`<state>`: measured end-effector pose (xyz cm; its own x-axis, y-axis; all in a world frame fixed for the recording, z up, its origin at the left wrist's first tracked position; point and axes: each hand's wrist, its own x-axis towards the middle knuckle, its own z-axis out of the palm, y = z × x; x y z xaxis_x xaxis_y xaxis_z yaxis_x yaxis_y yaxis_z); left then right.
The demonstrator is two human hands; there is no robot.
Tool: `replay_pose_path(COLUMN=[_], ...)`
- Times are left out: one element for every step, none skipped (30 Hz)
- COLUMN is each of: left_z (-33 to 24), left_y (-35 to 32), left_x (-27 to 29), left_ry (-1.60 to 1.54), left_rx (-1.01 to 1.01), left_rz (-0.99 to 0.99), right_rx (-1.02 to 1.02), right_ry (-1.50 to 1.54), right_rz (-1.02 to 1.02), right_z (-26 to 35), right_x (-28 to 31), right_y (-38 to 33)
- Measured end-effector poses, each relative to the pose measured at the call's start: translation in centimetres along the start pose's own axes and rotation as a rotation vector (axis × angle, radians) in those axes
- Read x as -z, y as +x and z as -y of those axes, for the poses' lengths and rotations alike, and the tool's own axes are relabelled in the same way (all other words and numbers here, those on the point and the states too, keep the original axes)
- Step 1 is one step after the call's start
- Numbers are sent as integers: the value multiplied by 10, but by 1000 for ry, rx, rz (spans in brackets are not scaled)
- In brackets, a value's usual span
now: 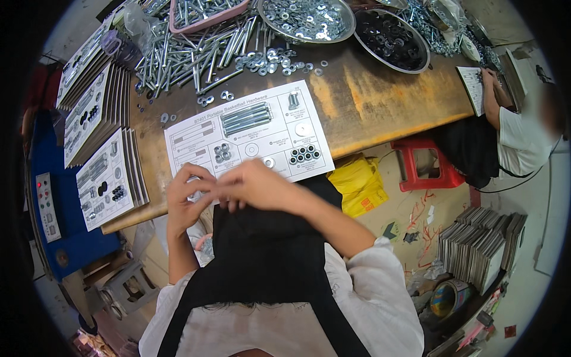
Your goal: The person assembles a hardware kit by picking bolts, nuts, and washers from piles on a table and placing them into designated slots on a cardboard backing. The person handles the components one at a time, following a printed diagram to organize the fasteners.
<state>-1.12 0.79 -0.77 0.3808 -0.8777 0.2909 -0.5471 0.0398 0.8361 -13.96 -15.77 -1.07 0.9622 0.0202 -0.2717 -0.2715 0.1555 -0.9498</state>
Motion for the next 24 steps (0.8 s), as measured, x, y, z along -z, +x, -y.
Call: replay_pose_path(left_z=[3,3,-1,-1,-3,-6,-6,-7,-5,-3,-1,2,4,8,11,12,12,13,13,14,18,19,20,20], left_y=[-1,-1,-1,-3,-2,-3,-3,-2,-5,-8,-13,-17,-22,-25,-27,-28,-26,-25,-24,-24,-22,-21,-19,-16], left_x=[0,1,6,9,11,10,9,9,7,7,7,7,7,8,8,9,9,10,11,11,10,9,7,5], left_ry=[63,58,62,71,85,98,114,137,137,142,148,153,183,201,213,224,229,238,246,255,255,258,261,265], left_rx=[-37,-52,-57,-67,-83,-78,-72,-65,-57,-43,-25,-10,-6,1,7,14,16,22,28,24,14,4,2,0], left_rz=[-60,-87,-116,-152,-164,-147,-138,-136,-141,-141,-142,-149,-167,-176,-178,-181,-177,-168,-160,-166,-167,-167,-159,-150], right_rx=[141,491,574,509,475,512,180,-142,-97,-55,-11,16,-19,-54,-29,-4,20,41,61,79,72,143,212,279], right_ry=[-226,-728,-678,-538,-605,-871,-983,-1070,-1179,-1284,-1389,-1240,-1213,-1186,-1151,-1117,-1082,-1004,-925,-846,-752,-396,-44,308], right_rz=[-120,-321,-522,-736,-996,-1139,-997,-833,-839,-841,-839,-772,-777,-782,-801,-818,-835,-856,-876,-895,-925,-882,-823,-748], right_z=[2,-5,5,34,46,40,40,41,34,21,14,16,25,32,31,30,31,28,26,22,17,16,15,13], right_x=[20,54,98,126,167,231,279,310,326,338,344,347,336,324,325,327,330,334,338,342,353,362,371,376], right_y=[5,21,36,40,50,64,74,86,103,117,128,136,140,142,139,134,130,128,126,124,125,125,124,122])
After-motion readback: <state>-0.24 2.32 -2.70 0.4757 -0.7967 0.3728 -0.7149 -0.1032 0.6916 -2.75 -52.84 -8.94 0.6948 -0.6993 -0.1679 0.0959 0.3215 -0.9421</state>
